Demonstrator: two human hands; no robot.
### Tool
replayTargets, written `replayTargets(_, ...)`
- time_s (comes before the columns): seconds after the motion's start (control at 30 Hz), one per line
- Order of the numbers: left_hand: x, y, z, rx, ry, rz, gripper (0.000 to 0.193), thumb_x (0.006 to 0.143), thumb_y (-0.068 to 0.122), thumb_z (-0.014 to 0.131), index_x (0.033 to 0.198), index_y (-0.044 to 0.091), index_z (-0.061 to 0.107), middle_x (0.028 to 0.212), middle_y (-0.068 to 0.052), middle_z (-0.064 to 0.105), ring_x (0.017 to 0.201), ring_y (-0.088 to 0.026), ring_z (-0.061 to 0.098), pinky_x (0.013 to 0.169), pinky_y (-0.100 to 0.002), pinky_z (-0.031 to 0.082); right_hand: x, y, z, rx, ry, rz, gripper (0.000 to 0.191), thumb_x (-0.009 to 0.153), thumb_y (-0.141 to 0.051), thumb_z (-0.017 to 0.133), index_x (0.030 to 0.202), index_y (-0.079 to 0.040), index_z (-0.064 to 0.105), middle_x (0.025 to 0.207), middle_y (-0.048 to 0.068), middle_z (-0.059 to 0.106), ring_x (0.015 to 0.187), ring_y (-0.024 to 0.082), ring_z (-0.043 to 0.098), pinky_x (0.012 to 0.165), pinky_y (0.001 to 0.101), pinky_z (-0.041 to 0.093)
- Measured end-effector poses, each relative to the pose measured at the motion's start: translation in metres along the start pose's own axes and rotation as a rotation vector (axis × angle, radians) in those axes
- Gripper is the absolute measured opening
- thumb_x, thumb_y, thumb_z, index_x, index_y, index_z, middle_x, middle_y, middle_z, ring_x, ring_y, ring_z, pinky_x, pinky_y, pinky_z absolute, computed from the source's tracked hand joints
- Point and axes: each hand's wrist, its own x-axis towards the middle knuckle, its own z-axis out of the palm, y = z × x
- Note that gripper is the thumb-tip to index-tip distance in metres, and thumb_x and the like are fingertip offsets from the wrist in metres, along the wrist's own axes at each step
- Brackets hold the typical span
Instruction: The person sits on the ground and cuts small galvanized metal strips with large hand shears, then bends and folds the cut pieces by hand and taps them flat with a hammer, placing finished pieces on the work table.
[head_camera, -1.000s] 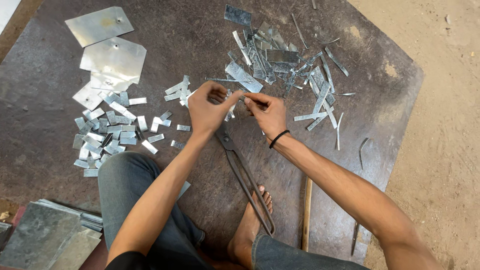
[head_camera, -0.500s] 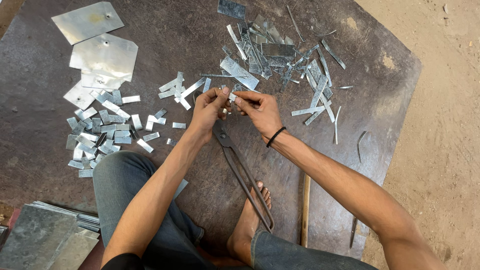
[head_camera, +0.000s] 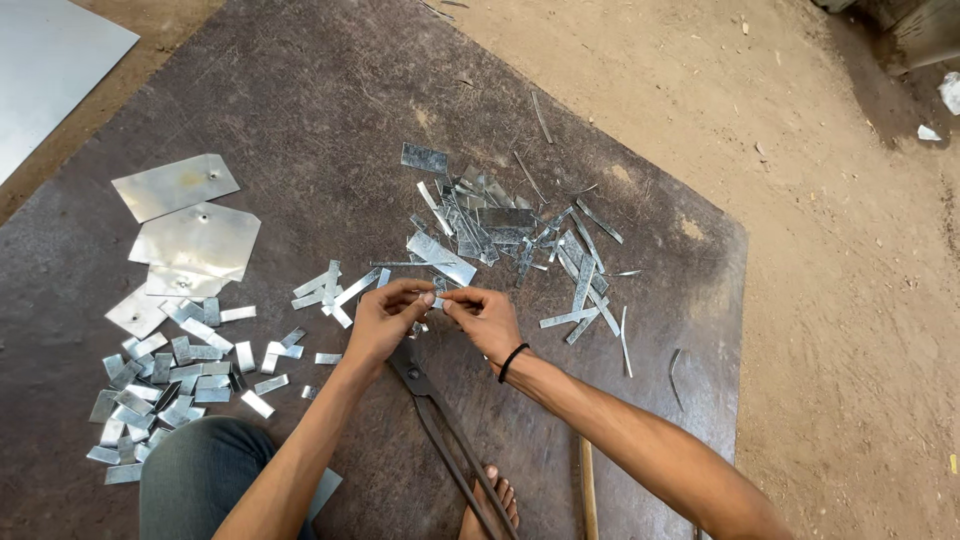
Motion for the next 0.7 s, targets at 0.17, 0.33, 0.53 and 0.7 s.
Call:
replayTargets(0.17,-0.001,-0.001,0.000,0.236,-0.016,0.065,0.023,0.086,0.018,0.080,0.107,0.009,0.082,0.077,-0.004,0.074,0.069,-0.010,0.065,0.063,-0.027,0.051,-0.003,0.007,-0.004,-0.123,0.032,-0.046,0.019,0.091,-0.013,0.075,0.104,0.000,0.079,0.084,0.003,0.074,0.074,0.007,0.064,0.064,0.0251,0.050)
replayTargets(0.33,-0.002,0.009,-0.002,0.581,-0.067,0.255,0.032,0.078,0.020,0.085,0.110,0.014,0.080,0.082,-0.008,0.078,0.067,-0.013,0.073,0.064,-0.030,0.057,0.000,0.014,-0.009,-0.163,-0.008,-0.024,0.019,0.090,-0.012,0.074,0.106,-0.003,0.079,0.088,0.002,0.076,0.076,0.007,0.064,0.067,0.0246,0.051)
replayTargets(0.53,-0.012,0.019,-0.001,0.875,-0.011,0.489,0.025,0.083,0.024,0.079,0.107,0.016,0.080,0.091,-0.003,0.077,0.065,-0.021,0.072,0.059,-0.035,0.056,0.001,0.014,-0.015,0.077,-0.147,0.113,0.026,0.096,-0.025,0.068,0.116,-0.008,0.074,0.093,0.000,0.071,0.082,0.008,0.063,0.069,0.0272,0.053)
replayTargets(0.7,-0.015,0.022,0.003,0.851,0.023,0.544,0.022,0.085,0.023,0.079,0.105,0.016,0.080,0.090,-0.002,0.076,0.066,-0.021,0.071,0.059,-0.035,0.055,-0.001,0.008,-0.015,0.092,-0.179,0.136,0.034,0.094,-0.036,0.071,0.113,-0.008,0.074,0.093,-0.002,0.074,0.084,0.007,0.064,0.070,0.0265,0.052)
